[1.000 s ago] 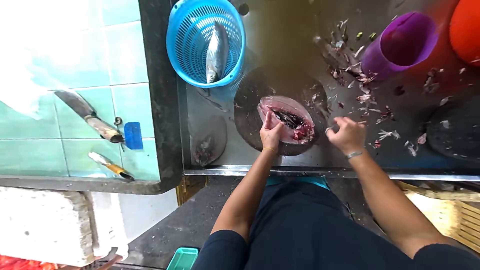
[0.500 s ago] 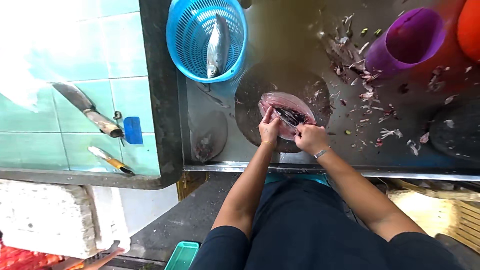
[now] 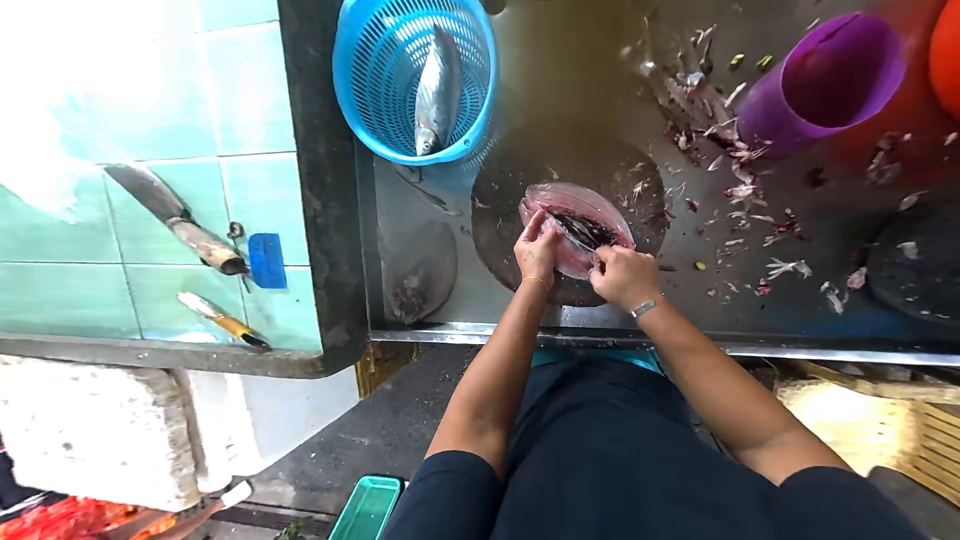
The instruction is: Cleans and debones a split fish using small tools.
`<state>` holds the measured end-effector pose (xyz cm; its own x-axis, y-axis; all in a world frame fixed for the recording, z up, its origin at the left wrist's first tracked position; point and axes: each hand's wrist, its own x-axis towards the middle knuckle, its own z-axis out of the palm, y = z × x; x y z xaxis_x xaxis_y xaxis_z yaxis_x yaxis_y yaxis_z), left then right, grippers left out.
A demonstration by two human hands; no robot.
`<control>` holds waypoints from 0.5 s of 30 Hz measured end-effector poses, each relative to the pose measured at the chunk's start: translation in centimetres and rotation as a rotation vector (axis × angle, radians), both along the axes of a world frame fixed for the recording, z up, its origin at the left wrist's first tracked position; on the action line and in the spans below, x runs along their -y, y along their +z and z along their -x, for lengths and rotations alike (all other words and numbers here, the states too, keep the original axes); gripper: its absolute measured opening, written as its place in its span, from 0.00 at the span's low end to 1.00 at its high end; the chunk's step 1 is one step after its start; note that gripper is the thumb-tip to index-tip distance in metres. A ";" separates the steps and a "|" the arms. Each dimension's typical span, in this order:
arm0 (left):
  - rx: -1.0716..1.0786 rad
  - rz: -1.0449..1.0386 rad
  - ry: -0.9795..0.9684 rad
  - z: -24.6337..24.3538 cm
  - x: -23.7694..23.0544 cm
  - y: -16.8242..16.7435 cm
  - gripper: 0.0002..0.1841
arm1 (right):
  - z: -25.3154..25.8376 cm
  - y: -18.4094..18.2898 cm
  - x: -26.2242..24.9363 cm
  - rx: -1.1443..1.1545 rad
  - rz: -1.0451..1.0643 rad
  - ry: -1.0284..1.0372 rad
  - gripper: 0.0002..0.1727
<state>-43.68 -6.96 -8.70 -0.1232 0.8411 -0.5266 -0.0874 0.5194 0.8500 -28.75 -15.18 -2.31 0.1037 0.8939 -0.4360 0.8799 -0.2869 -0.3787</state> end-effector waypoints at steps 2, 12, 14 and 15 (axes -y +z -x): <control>-0.010 0.006 -0.003 0.1 0.0 0.2 0.30 | -0.6 0.3 0.1 -0.011 -0.045 -0.027 0.15; -0.039 0.016 -0.031 0.3 -0.5 0.5 0.29 | -0.3 2.2 -1.0 -0.048 0.051 -0.060 0.16; -0.037 0.009 -0.051 0.3 -0.7 0.4 0.31 | 0.2 1.6 -1.8 -0.076 0.129 -0.071 0.18; -0.051 0.014 -0.060 0.3 -0.5 0.4 0.31 | 0.2 1.4 -1.8 -0.093 0.154 -0.072 0.17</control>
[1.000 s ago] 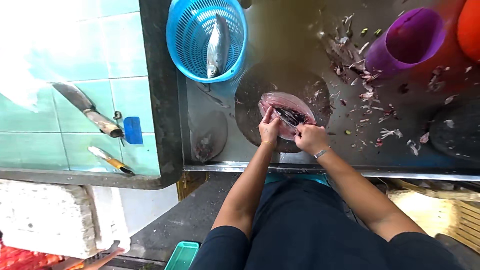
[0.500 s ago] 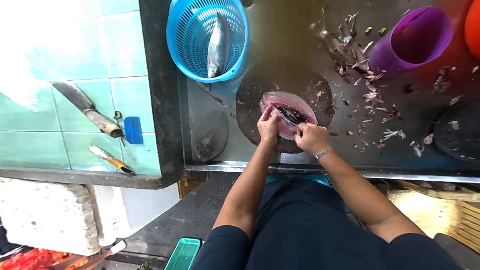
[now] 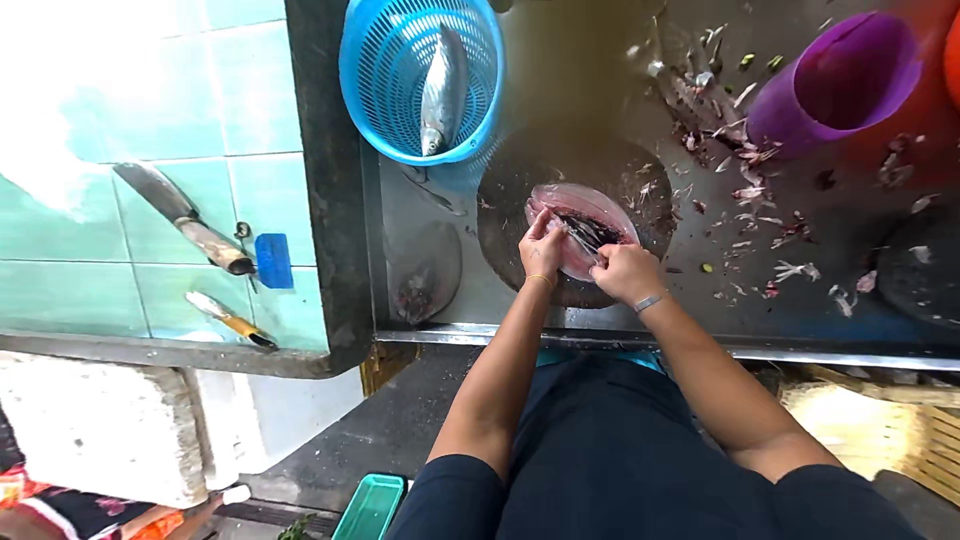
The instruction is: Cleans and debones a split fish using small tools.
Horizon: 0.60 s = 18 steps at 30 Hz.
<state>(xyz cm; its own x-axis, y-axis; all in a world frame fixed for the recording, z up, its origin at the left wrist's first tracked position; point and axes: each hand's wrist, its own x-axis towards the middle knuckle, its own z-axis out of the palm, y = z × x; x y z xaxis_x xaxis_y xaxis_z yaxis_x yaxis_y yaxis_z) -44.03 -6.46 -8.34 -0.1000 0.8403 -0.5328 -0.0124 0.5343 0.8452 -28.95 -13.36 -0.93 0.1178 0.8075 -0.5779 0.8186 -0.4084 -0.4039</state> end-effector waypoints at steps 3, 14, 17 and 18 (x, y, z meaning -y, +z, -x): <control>-0.066 0.002 -0.037 0.2 -0.9 0.1 0.32 | -1.2 0.7 0.2 0.037 -0.085 -0.008 0.15; -0.061 0.005 -0.088 0.8 -2.4 0.1 0.34 | -0.5 -0.4 -1.1 0.046 -0.018 0.031 0.21; -0.037 0.025 -0.089 1.0 -2.7 0.1 0.33 | -0.6 -0.3 -1.3 0.030 -0.036 0.028 0.15; -0.022 0.019 -0.080 1.1 -2.9 0.1 0.33 | -0.8 0.3 -1.1 0.038 -0.056 0.014 0.15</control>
